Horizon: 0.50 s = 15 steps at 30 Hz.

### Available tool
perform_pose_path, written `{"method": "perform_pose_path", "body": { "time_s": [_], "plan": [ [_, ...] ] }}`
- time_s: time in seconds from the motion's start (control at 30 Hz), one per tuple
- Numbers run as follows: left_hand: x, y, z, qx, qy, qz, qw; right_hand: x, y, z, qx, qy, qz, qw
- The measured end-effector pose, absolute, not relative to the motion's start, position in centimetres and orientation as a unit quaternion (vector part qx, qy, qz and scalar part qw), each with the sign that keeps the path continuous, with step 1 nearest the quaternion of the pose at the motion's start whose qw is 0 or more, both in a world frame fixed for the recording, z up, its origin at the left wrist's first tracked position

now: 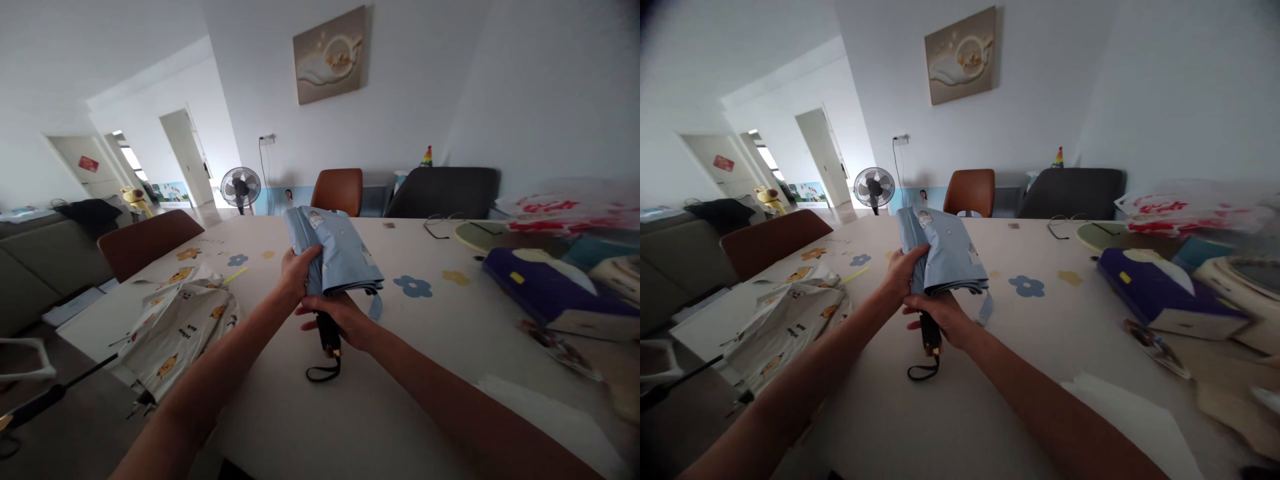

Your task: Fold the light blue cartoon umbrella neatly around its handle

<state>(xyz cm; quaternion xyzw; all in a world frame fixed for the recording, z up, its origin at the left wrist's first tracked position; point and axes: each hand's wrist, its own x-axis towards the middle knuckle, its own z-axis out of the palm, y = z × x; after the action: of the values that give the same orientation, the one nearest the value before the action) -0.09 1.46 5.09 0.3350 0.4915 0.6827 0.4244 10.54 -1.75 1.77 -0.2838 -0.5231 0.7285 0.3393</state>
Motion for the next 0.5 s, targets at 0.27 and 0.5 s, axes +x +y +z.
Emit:
{"method": "perform_pose_path", "body": {
  "time_s": [0.27, 0.5],
  "plan": [
    [-0.4, 1.4, 5.6, 0.247, 0.441, 0.611, 0.609, 9.7, -3.1, 1.7, -0.265, -0.435, 0.759, 0.406],
    [-1.1, 1.5, 5.5, 0.228, 0.441, 0.559, 0.664, 9.9, -2.8, 1.7, -0.255, -0.425, 0.798, 0.343]
  ]
}}
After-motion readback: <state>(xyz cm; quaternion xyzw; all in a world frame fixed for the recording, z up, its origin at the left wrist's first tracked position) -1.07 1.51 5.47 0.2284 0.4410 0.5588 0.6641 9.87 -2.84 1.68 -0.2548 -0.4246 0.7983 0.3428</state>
